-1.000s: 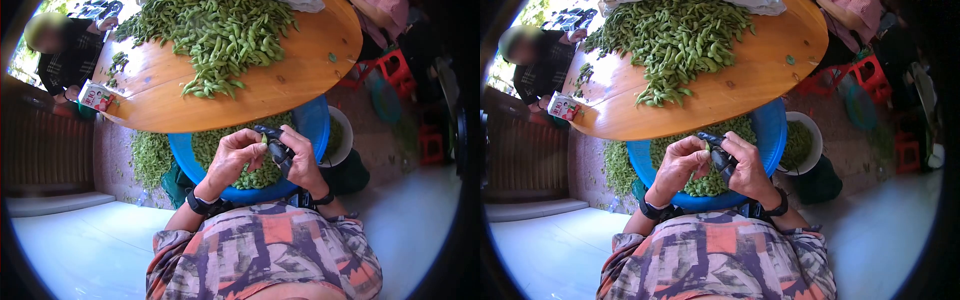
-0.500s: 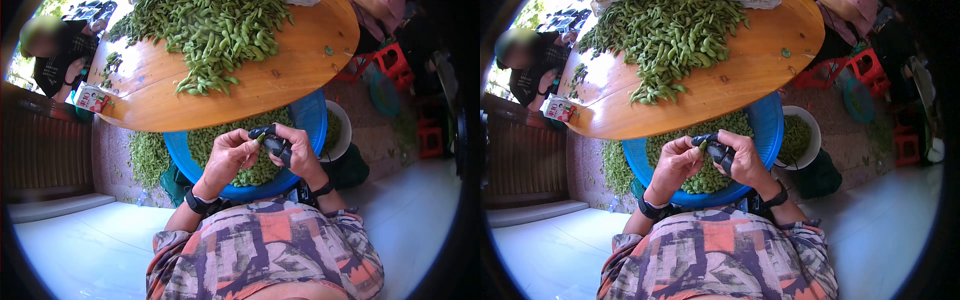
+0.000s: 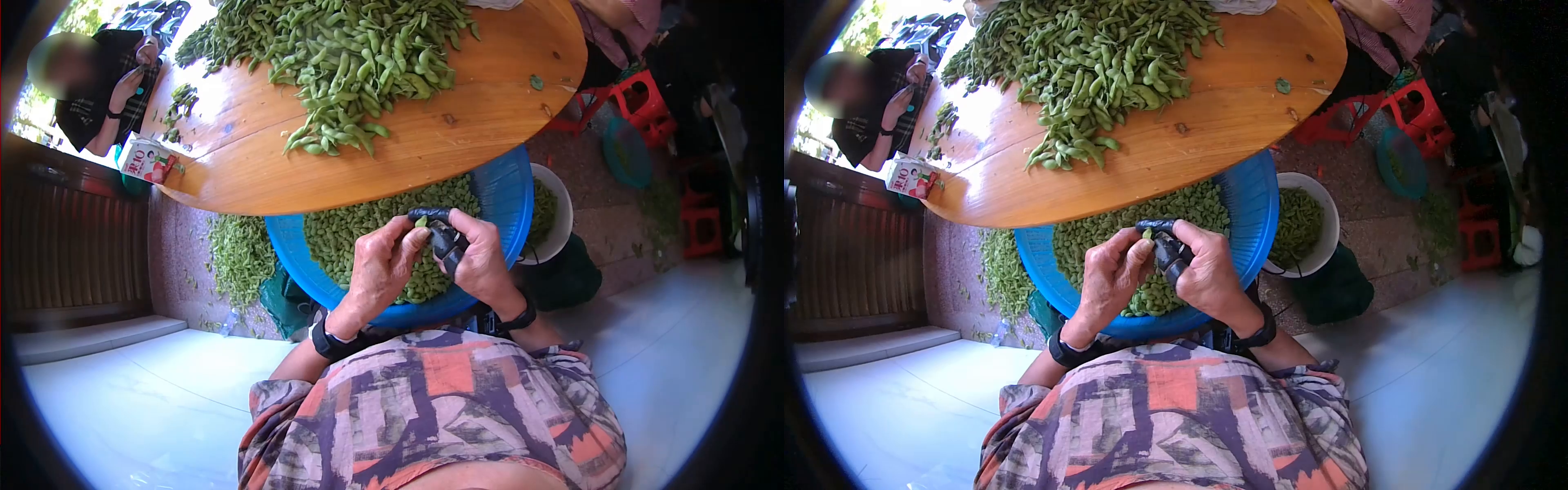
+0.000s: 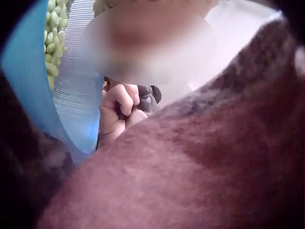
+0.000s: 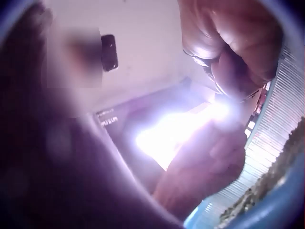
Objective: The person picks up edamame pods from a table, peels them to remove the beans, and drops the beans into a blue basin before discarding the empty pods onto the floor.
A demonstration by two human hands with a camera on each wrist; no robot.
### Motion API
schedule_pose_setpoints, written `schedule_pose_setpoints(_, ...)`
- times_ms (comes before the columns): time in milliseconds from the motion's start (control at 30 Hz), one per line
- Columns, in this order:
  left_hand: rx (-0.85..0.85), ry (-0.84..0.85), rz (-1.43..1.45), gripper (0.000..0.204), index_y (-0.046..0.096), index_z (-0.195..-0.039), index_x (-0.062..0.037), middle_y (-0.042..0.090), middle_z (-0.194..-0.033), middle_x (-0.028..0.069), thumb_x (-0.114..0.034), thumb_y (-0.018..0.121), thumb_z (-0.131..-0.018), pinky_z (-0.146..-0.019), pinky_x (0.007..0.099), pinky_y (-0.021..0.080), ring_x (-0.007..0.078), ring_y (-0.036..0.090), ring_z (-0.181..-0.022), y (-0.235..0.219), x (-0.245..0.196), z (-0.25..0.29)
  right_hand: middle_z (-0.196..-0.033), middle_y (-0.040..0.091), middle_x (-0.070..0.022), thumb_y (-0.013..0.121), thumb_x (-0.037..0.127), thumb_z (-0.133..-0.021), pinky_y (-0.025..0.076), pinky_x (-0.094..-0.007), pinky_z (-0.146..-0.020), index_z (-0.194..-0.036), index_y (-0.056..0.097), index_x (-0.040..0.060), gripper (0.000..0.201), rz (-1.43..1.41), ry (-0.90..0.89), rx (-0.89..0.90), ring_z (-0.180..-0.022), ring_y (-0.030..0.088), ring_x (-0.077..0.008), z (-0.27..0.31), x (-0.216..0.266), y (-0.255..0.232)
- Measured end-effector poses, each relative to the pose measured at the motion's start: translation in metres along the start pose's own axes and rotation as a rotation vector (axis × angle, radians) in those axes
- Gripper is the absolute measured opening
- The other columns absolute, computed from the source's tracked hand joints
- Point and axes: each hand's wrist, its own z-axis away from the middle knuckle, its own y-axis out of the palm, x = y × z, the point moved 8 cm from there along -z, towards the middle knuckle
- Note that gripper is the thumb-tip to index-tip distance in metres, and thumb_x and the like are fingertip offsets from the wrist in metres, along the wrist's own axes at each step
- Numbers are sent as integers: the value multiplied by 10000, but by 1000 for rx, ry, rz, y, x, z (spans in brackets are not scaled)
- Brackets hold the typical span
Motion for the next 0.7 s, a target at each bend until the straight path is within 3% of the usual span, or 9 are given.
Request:
schedule_pose_setpoints(133, 126, -128, 220, 284, 580, -801, 9, 608, -595, 63, -216, 586, -975, -481, 263, 448, 97, 566, -512, 5, 11, -2, -739, 605, -61, 603, -2, -840, 465, -293, -601, -980, 621, -16, 142, 149, -157, -38, -684, 573, -105, 2, 6, 0)
schedule_pose_setpoints(233, 158, -80, 105, 273, 572, -814, 2, 625, -611, 59, -198, 539, -997, -480, 270, 468, 111, 599, -521, 3, 2, -2, -713, 601, -75, 576, -5, -856, 465, -303, -587, -957, 611, -20, 108, 248, -193, -15, -651, 573, -117, 3, 2, 0)
schedule_pose_setpoints(300, 154, -23, 26, 267, 572, -823, -1, 632, -615, 53, -193, 524, -1003, -478, 273, 474, 114, 602, -518, 0, -6, -3, -678, 579, -48, 554, -5, -869, 451, -300, -550, -935, 603, -17, 84, -70, 81, 91, -599, 543, -113, 1, -20, 2)
schedule_pose_setpoints(333, 219, -72, 67, 280, 568, -841, 1, 646, -650, 65, -203, 493, -1016, -493, 274, 487, 120, 610, -534, 2, -4, -3, -678, 579, -48, 554, -5, -869, 451, -300, -550, -935, 603, -17, 84, -70, 84, 92, -599, 543, -113, 1, -23, -2)
schedule_pose_setpoints(400, 284, -120, 111, 295, 565, -859, 4, 661, -685, 76, -213, 461, -1030, -508, 276, 501, 127, 618, -550, 3, 2, -1, -670, 570, -12, 534, -10, -875, 432, -264, -529, -914, 607, 0, 83, -523, 366, 219, -596, 523, -75, 5, -46, 5)
schedule_pose_setpoints(467, 369, -295, 515, 342, 556, -884, 20, 676, -767, 104, -242, 411, -1048, -552, 272, 519, 137, 630, -600, 12, 19, 1, -690, 569, 23, 530, -16, -872, 422, -225, -532, -899, 615, 20, 95, -613, 351, 223, -621, 527, -49, 3, -39, 10)
schedule_pose_setpoints(533, 390, -268, 514, 343, 531, -924, 27, 672, -812, 121, -252, 382, -1057, -584, 271, 525, 149, 634, -636, 16, 25, 1, -667, 568, -16, 543, -37, -841, 439, -254, -546, -899, 609, 7, 98, -177, 201, 108, -620, 538, -74, 0, -27, 4)
schedule_pose_setpoints(600, 286, -341, 606, 339, 532, -1027, 32, 662, -821, 122, -282, 407, -1049, -617, 290, 520, 165, 635, -689, 16, 32, 3, -686, 547, -142, 605, -9, -802, 439, -360, -570, -865, 574, 7, 72, 176, -201, -20, -612, 567, -247, -1, -1, 0)
schedule_pose_setpoints(700, 312, -301, 543, 333, 489, -1075, 42, 635, -795, 107, -282, 420, -1039, -591, 287, 493, 161, 596, -646, 16, 38, 4, -752, 539, -190, 611, -30, -731, 450, -407, -613, -886, 562, 2, 166, 259, -241, -55, -703, 568, -390, 2, 5, 5)
